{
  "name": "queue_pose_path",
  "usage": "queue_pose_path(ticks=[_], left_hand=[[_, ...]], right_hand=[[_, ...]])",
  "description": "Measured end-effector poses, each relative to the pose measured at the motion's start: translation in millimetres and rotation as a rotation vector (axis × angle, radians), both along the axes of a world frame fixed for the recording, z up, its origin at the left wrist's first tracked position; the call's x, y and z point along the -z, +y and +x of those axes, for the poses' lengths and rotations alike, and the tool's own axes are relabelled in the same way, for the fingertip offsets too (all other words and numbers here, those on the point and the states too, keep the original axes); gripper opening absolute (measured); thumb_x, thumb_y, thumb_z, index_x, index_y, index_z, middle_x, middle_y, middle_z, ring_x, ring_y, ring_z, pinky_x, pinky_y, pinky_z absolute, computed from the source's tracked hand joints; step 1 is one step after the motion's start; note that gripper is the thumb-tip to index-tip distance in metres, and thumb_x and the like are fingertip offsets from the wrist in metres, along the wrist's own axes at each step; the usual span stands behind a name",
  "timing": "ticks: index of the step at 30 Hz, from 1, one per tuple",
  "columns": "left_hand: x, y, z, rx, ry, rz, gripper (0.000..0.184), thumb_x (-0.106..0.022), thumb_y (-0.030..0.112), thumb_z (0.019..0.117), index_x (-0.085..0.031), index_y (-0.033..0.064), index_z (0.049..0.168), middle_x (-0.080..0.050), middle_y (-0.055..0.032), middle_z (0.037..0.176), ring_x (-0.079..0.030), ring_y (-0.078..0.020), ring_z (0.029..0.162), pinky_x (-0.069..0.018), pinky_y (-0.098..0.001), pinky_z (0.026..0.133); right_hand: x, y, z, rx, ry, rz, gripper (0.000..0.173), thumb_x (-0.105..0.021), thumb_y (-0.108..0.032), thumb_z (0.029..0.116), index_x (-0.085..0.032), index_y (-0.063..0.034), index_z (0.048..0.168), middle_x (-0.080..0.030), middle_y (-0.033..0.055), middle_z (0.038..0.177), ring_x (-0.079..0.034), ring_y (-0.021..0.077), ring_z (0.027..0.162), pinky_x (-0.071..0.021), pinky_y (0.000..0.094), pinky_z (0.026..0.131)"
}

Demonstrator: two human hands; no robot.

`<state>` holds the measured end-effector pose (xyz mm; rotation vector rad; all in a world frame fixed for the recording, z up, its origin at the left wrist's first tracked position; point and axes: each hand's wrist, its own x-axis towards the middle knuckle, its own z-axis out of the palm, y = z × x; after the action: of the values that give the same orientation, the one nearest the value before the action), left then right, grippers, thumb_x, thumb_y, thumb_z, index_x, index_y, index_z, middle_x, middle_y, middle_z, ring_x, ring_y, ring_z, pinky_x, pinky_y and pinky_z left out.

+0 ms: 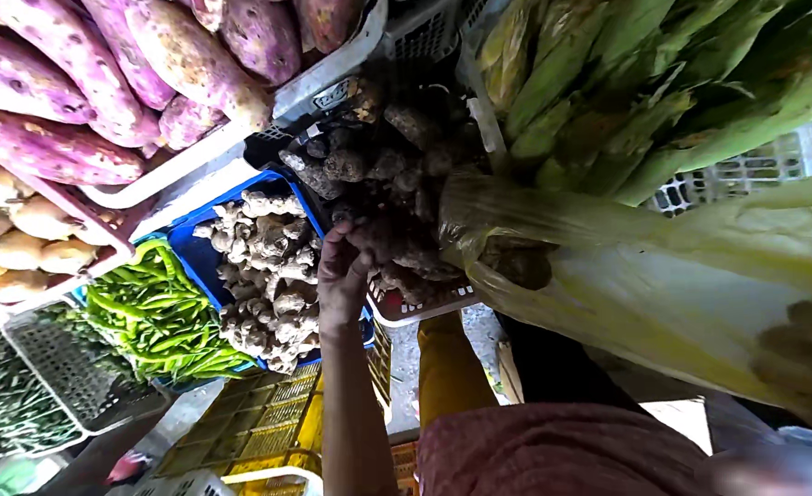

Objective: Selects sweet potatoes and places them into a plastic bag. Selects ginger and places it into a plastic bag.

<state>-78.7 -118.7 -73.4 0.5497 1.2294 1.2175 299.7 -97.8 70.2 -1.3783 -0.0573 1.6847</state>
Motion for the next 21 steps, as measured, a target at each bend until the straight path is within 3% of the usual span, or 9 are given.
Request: queue_pose_path(ticks=[4,6,7,9,10,13,18,21], left_hand=[[-29.6,6.5,19.3,0.093,-0.204,0.154,0.051,-0.082,0.013,0.0851,-0.065,0.0249,0.132,-0.066,0.0000,0.135,-0.067,-0.0134,0.115,-0.0573,-0.0335,0.097],[-41.8,9.4,35.1,0.137,-0.228,0.180,0.051,-0.083,0.014,0.0839,-0.065,0.0285,0.129,-0.067,0.0040,0.132,-0.067,-0.0095,0.111,-0.0580,-0.0289,0.093],[-46.7,9.6,43.1,0.157,-0.248,0.191,0.052,-0.083,0.013,0.0832,-0.065,0.0294,0.129,-0.067,0.0054,0.130,-0.067,-0.0083,0.110,-0.0577,-0.0275,0.093],[-51.5,9.4,58.3,0.188,-0.332,0.236,0.055,-0.081,0.009,0.0843,-0.063,0.0273,0.132,-0.068,0.0035,0.130,-0.067,-0.0110,0.114,-0.0561,-0.0302,0.098],[-52.3,9.2,65.4,0.200,-0.362,0.254,0.055,-0.080,0.008,0.0848,-0.062,0.0267,0.133,-0.068,0.0029,0.130,-0.066,-0.0116,0.116,-0.0554,-0.0308,0.100],[-55.3,9.6,89.2,0.244,-0.404,0.247,0.055,-0.079,0.003,0.0842,-0.062,0.0259,0.131,-0.068,0.0022,0.128,-0.066,-0.0121,0.116,-0.0550,-0.0316,0.100],[-50.2,3.4,123.5,0.314,-0.547,0.248,0.052,-0.077,0.003,0.0869,-0.062,0.0223,0.132,-0.067,0.0005,0.131,-0.064,-0.0132,0.119,-0.0533,-0.0332,0.103],[-47.9,4.5,100.6,0.188,-0.352,0.183,0.044,-0.079,0.015,0.0884,-0.065,0.0225,0.129,-0.070,0.0007,0.125,-0.068,-0.0099,0.106,-0.0577,-0.0296,0.093]], right_hand=[[-18.2,8.8,-18.4,0.073,-0.030,-0.117,0.046,-0.018,0.000,0.0934,-0.055,-0.0148,0.069,-0.064,-0.0037,0.064,-0.064,0.0000,0.062,-0.0540,0.0135,0.059],[-27.1,12.8,-28.4,0.089,-0.096,-0.153,0.046,-0.016,0.001,0.0948,-0.053,-0.0153,0.071,-0.065,-0.0044,0.064,-0.064,-0.0002,0.061,-0.0547,0.0137,0.060],[-26.6,10.0,-27.6,0.055,-0.102,-0.110,0.043,-0.022,-0.001,0.0949,-0.056,-0.0168,0.073,-0.067,-0.0056,0.066,-0.065,-0.0010,0.063,-0.0553,0.0133,0.061],[-11.4,-5.9,-10.0,-0.033,0.009,0.060,0.022,-0.056,-0.017,0.0956,-0.075,-0.0200,0.086,-0.073,-0.0063,0.080,-0.069,0.0003,0.073,-0.0574,0.0155,0.067],[-5.2,-10.3,-4.9,-0.061,0.047,0.109,0.015,-0.064,-0.024,0.0933,-0.078,-0.0215,0.091,-0.074,-0.0070,0.083,-0.069,0.0002,0.075,-0.0576,0.0159,0.068],[-4.2,-13.9,-8.8,-0.045,0.025,0.125,0.010,-0.070,-0.029,0.0892,-0.078,-0.0237,0.091,-0.074,-0.0078,0.084,-0.069,0.0001,0.075,-0.0580,0.0165,0.067],[-6.9,-18.0,-12.4,0.002,0.013,0.105,0.010,-0.069,-0.028,0.0888,-0.078,-0.0236,0.091,-0.074,-0.0072,0.083,-0.070,0.0011,0.075,-0.0588,0.0181,0.068],[-5.5,-21.0,-11.5,0.019,0.014,0.092,0.011,-0.067,-0.025,0.0892,-0.077,-0.0237,0.088,-0.073,-0.0076,0.080,-0.069,0.0004,0.073,-0.0584,0.0174,0.067]])
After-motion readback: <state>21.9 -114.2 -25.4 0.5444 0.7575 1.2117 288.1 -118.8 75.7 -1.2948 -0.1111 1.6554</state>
